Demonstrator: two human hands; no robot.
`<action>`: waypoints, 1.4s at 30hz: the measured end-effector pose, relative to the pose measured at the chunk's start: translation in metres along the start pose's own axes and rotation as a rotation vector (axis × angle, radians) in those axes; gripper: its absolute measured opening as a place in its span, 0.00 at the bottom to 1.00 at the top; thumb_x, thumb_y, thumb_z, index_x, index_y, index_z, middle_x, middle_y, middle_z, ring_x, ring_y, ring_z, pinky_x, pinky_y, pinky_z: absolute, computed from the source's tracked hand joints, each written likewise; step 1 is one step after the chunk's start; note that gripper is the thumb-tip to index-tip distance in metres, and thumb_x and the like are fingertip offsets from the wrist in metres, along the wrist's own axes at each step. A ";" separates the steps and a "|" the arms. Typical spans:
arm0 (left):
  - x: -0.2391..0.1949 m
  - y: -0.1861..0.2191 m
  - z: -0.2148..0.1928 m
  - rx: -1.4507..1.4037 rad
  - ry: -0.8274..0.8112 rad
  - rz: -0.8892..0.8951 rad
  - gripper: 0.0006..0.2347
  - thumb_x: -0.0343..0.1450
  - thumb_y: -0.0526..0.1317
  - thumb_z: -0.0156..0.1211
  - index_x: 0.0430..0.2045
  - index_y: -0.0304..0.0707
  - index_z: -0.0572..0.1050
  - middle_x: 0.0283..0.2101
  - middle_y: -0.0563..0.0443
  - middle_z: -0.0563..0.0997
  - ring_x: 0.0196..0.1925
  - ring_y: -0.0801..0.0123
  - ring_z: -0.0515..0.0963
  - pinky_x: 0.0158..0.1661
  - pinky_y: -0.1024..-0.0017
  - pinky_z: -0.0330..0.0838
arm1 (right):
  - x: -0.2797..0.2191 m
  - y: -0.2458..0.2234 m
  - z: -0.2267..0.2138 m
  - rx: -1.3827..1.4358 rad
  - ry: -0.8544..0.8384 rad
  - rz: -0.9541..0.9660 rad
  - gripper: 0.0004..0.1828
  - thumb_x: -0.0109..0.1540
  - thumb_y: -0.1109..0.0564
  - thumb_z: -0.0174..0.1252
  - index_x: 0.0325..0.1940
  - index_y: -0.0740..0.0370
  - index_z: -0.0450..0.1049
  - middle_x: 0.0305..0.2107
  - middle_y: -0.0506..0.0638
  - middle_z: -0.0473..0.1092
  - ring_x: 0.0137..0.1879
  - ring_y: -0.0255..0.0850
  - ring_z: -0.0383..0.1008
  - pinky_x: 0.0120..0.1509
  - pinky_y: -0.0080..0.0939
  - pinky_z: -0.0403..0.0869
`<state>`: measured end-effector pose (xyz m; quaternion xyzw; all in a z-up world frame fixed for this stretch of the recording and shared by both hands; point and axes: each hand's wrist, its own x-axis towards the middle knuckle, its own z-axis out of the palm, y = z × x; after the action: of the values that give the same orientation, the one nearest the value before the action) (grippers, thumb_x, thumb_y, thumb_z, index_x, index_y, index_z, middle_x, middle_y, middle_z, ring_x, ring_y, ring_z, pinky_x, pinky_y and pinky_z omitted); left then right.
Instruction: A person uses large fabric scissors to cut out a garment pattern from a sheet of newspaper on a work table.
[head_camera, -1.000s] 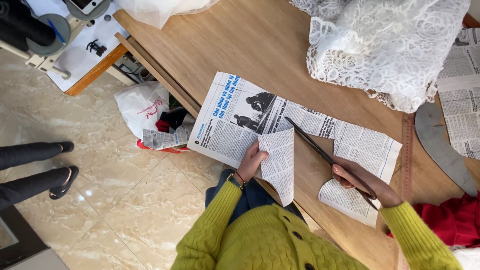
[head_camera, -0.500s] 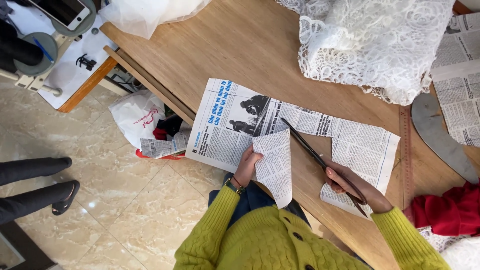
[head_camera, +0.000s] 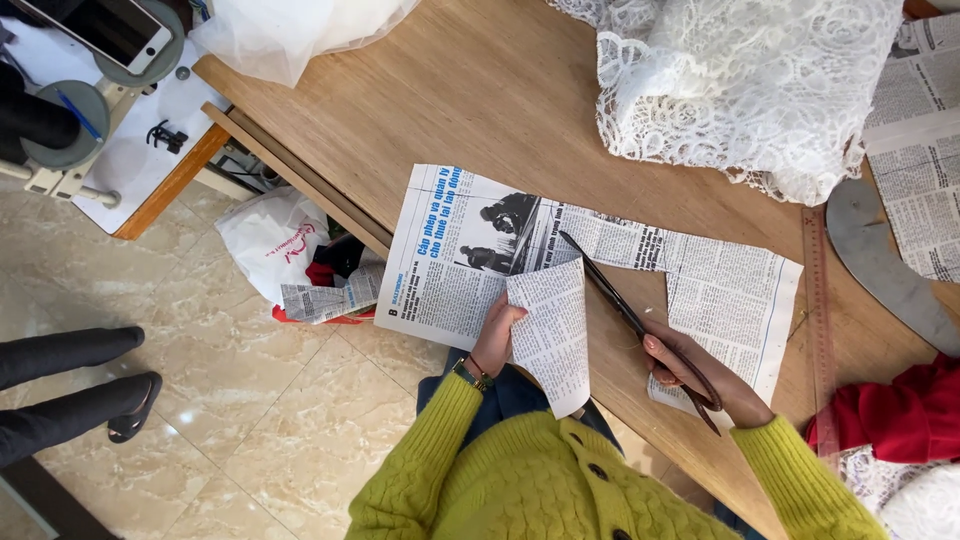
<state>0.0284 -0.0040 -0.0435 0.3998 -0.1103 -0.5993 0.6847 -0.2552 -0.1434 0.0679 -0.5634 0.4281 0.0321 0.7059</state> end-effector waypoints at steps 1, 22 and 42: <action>0.005 -0.008 -0.008 -0.046 0.004 -0.020 0.17 0.70 0.34 0.54 0.54 0.37 0.71 0.44 0.39 0.81 0.41 0.61 0.81 0.43 0.67 0.76 | 0.001 0.004 0.000 0.020 0.012 0.015 0.38 0.69 0.40 0.49 0.78 0.61 0.54 0.29 0.53 0.62 0.24 0.34 0.60 0.23 0.32 0.63; 0.021 0.146 -0.012 1.070 -0.164 0.265 0.07 0.64 0.38 0.56 0.20 0.33 0.67 0.47 0.29 0.77 0.67 0.35 0.62 0.57 0.38 0.62 | 0.003 0.013 0.014 -0.002 0.055 -0.018 0.36 0.69 0.39 0.46 0.77 0.59 0.57 0.27 0.50 0.60 0.25 0.33 0.61 0.23 0.31 0.64; 0.031 0.141 -0.048 0.870 -0.159 0.210 0.13 0.63 0.36 0.59 0.39 0.28 0.78 0.57 0.31 0.75 0.66 0.41 0.67 0.64 0.48 0.60 | -0.031 -0.105 0.089 0.020 0.168 -0.007 0.34 0.68 0.41 0.47 0.78 0.53 0.59 0.25 0.49 0.60 0.25 0.34 0.62 0.24 0.31 0.64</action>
<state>0.1692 -0.0174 0.0108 0.5896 -0.4439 -0.4536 0.4996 -0.1686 -0.0947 0.1688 -0.5584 0.4842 -0.0220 0.6733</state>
